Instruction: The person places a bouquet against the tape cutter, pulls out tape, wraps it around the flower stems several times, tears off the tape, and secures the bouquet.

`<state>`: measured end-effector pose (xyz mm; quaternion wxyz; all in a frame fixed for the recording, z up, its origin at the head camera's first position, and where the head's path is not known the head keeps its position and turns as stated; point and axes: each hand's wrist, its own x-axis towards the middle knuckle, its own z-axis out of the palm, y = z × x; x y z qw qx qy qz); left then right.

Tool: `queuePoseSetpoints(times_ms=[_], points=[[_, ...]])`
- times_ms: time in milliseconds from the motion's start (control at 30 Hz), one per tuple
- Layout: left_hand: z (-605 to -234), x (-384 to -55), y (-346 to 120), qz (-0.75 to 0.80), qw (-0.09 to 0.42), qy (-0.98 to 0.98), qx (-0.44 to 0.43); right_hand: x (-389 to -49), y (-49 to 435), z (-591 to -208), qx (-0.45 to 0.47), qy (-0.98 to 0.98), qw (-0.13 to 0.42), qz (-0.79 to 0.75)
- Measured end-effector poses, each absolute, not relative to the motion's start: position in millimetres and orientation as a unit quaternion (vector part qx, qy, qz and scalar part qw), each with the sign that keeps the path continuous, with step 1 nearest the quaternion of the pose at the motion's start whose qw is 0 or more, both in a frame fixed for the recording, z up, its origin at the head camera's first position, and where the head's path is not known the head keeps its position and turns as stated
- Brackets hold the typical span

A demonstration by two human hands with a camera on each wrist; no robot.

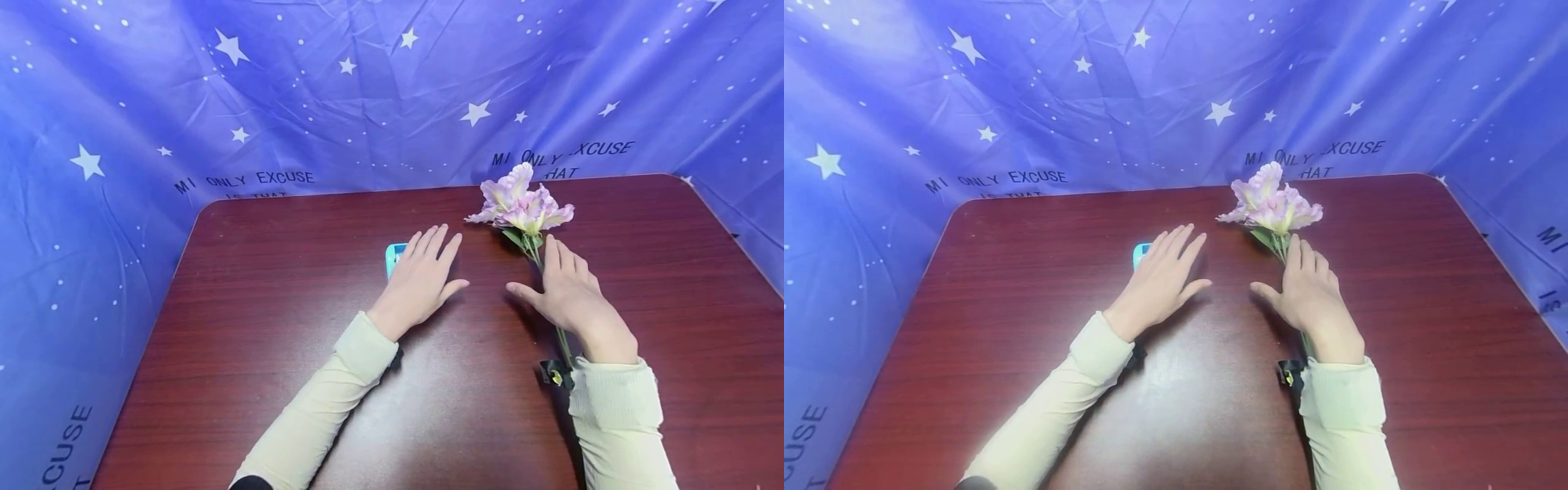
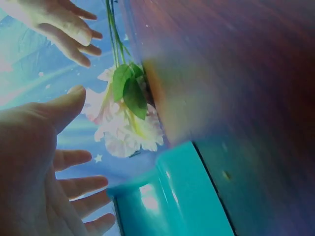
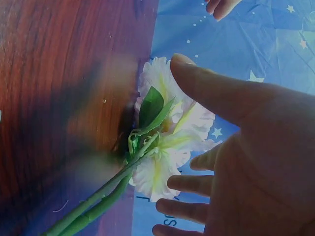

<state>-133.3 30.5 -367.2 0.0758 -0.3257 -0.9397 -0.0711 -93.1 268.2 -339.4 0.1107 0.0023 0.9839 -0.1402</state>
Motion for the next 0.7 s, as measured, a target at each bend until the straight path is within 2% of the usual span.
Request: queuePoseSetpoints(times_ms=[700], points=[[-363.9, -132.8, 71.3, -0.043, 0.103, -0.917, -0.383, -91.7, 276.2, -339.9, 0.031, 0.981, 0.138, -0.136]])
